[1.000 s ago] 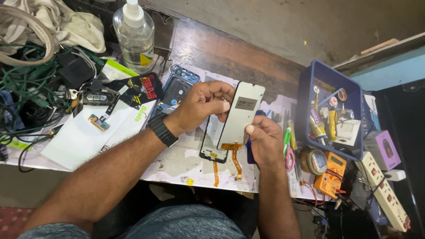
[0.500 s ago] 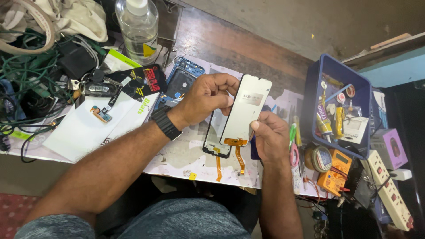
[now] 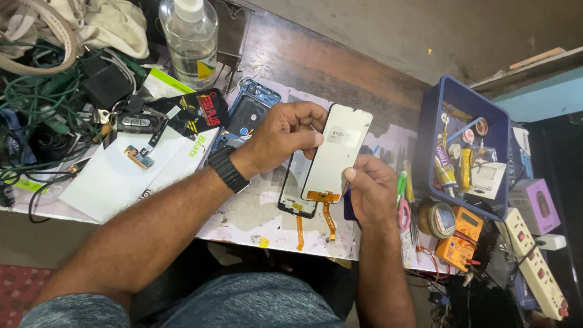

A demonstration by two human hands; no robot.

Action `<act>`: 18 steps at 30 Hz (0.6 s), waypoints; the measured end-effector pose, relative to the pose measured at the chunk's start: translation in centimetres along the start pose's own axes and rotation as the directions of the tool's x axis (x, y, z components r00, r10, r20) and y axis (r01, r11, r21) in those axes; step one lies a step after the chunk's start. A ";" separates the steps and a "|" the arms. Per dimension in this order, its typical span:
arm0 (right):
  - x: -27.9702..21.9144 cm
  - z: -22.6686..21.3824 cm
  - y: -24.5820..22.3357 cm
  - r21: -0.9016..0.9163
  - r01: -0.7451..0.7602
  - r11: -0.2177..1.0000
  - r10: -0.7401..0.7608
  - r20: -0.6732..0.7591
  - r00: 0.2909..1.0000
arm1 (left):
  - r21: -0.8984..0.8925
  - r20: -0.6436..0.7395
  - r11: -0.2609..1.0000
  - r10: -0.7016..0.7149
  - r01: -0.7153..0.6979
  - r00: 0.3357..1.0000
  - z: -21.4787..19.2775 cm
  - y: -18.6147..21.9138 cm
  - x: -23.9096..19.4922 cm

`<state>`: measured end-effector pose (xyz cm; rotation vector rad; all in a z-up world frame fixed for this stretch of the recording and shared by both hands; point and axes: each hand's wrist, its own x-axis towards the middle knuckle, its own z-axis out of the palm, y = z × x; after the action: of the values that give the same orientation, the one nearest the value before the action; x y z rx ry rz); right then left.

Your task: The person uses a green plastic pry tool to separate the screen assembly from the smartphone chassis. They then peel off a protective film from the removed screen and inspect the components.

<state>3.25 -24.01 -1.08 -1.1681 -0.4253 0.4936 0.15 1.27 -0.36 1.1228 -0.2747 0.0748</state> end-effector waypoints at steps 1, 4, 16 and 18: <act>0.0 0.0 0.0 0.006 0.000 1.000 0.000 0.003 1.000 | 0.005 0.000 1.000 -0.002 0.002 1.000 0.0 0.1 0.0; 0.0 -0.2 0.1 0.008 -0.004 1.000 0.004 0.004 1.000 | 0.022 0.006 1.000 -0.001 0.001 1.000 0.0 0.1 -0.1; -0.1 -0.5 0.3 0.013 0.022 1.000 -0.023 0.053 0.998 | 0.090 -0.060 0.996 -0.014 0.019 0.998 -0.1 -0.8 0.5; -0.1 -0.5 0.2 -0.004 0.039 0.999 -0.039 0.062 0.997 | 0.088 -0.070 0.995 -0.031 0.038 0.997 -0.1 -0.9 0.4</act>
<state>3.38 -24.36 -1.46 -1.1493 -0.5018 0.4962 0.78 0.88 -1.08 1.2112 -0.1918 0.0957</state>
